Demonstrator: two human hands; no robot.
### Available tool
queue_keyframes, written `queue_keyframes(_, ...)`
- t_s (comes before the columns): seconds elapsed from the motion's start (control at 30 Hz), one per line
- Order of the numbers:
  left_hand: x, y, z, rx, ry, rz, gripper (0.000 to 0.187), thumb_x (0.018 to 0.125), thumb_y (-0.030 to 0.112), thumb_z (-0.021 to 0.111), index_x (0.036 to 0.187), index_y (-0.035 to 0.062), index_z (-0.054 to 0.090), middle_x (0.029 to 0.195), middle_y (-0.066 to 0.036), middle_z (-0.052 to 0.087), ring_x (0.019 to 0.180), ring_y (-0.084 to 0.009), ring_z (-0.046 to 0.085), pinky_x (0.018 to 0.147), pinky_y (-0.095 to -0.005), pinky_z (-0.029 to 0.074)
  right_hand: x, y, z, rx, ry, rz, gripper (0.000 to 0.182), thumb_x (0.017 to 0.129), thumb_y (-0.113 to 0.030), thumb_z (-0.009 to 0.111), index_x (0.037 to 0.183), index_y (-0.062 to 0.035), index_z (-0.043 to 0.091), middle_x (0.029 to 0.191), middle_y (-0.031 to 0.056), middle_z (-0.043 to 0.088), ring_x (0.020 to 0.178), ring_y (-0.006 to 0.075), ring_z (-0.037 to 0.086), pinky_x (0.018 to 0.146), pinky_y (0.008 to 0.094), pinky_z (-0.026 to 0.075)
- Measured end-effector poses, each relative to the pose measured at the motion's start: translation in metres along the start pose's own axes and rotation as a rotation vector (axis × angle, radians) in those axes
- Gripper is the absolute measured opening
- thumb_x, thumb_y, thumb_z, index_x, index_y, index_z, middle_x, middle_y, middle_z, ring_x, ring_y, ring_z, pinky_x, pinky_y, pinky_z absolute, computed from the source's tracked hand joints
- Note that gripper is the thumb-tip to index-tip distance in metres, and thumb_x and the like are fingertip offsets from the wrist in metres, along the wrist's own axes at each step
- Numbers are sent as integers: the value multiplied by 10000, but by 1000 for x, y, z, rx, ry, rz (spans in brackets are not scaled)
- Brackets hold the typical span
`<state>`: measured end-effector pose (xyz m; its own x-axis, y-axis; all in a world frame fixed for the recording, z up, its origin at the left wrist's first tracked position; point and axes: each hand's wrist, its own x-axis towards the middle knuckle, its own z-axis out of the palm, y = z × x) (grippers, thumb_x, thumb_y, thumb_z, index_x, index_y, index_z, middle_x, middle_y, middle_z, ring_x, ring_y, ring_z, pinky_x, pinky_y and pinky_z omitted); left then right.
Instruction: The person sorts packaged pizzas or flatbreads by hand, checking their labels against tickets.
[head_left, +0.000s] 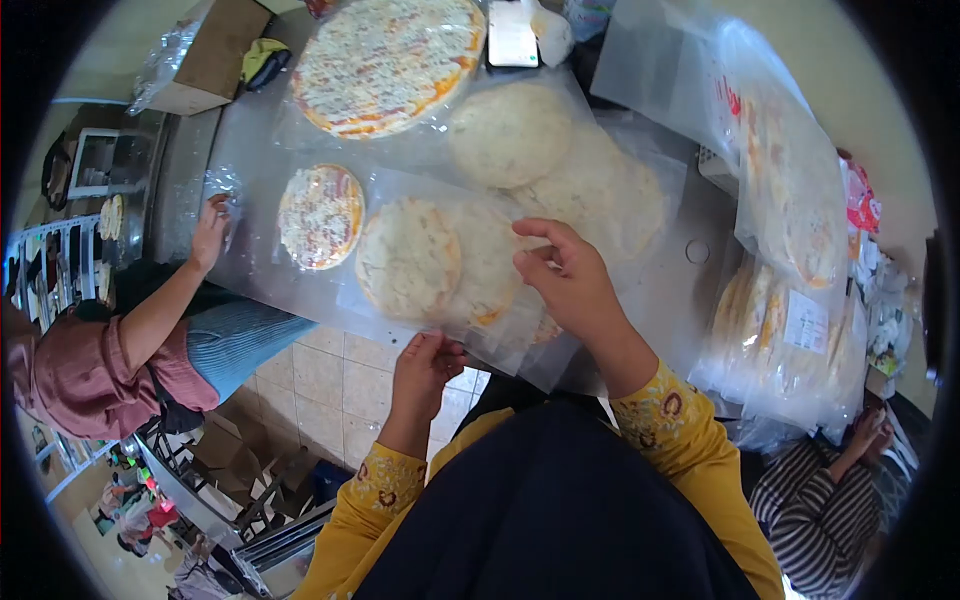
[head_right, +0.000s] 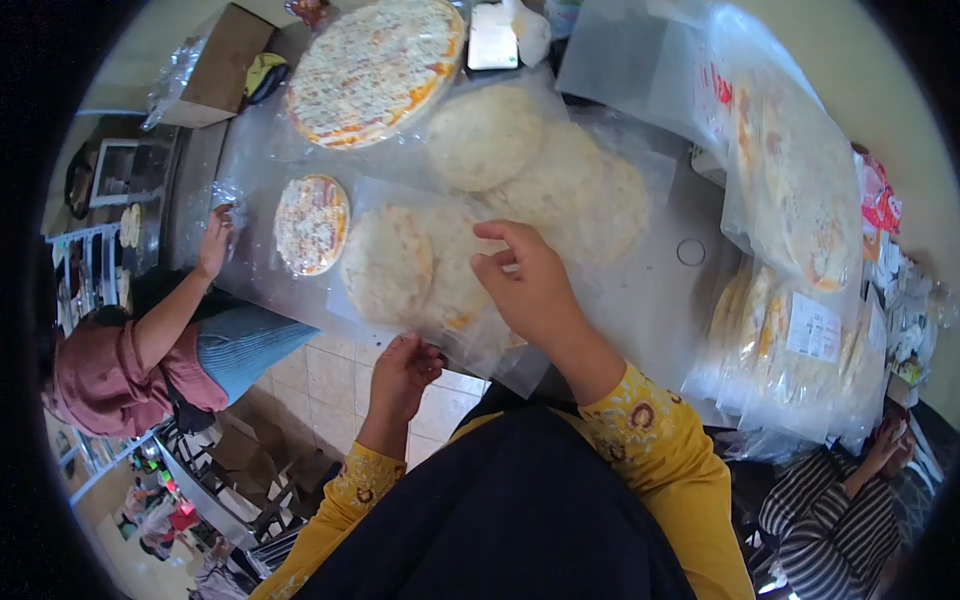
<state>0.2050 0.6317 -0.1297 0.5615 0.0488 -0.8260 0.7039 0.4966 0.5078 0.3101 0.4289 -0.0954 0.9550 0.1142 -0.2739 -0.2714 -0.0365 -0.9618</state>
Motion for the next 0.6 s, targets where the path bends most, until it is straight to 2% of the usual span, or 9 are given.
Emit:
queue_keyframes(0.1, 0, -3, 2, -19, 35, 10, 174, 881, 262, 519, 827, 97, 530, 754, -58, 592, 667, -191, 597, 618, -311, 490, 1, 14, 5, -52, 9, -91, 334, 789, -104, 594, 1099, -2, 525, 1067, 128, 553, 816, 185, 581, 667, 277, 481)
queue_keyframes(0.2, -1, -4, 2, 11, 63, 1, 211, 885, 305, 507, 819, 109, 544, 741, -58, 600, 666, -204, 602, 615, -327, 492, 13, 13, 16, -176, 76, -144, 361, 793, -153, 619, 1112, -14, 523, 1025, 126, 575, 788, 166, 579, 692, 284, 468)
queue_keyframes(0.27, 1, -5, 0, 2, 71, -18, 233, 891, 328, 500, 821, 112, 551, 737, -58, 605, 662, -203, 604, 612, -326, 493, 31, 21, 26, -314, 133, -271, 373, 783, -219, 636, 1072, -6, 537, 952, 178, 584, 779, 257, 593, 692, 344, 469)
queue_keyframes(0.33, 2, -5, 3, 50, 87, 15, 258, 900, 348, 486, 814, 116, 559, 730, -47, 608, 647, -192, 605, 589, -309, 488, 45, 18, 36, -339, 210, -218, 348, 770, -275, 648, 973, -7, 555, 873, 196, 591, 779, 334, 585, 692, 396, 461)
queue_keyframes(0.4, 4, -8, 5, 61, 93, 65, 230, 896, 325, 501, 816, 117, 557, 716, -35, 600, 633, -176, 591, 585, -290, 480, 53, 8, 36, -322, 243, -155, 234, 755, -204, 636, 863, -20, 541, 810, 188, 593, 747, 351, 585, 670, 406, 461)
queue_keyframes(0.5, 0, -8, 12, 26, 70, 114, 190, 890, 284, 519, 811, 112, 539, 715, -37, 580, 647, -158, 583, 581, -280, 476, 62, 19, 41, -239, 270, -133, 144, 729, -105, 608, 812, -29, 518, 746, 177, 588, 718, 358, 583, 648, 410, 461)
queue_keyframes(0.6, 3, -10, 8, -115, 16, 167, 154, 878, 255, 531, 797, 124, 536, 720, -26, 578, 697, -151, 570, 635, -298, 473, 59, 19, 37, -134, 304, -259, 121, 699, -29, 579, 800, -31, 513, 733, 171, 592, 695, 347, 591, 635, 406, 464)
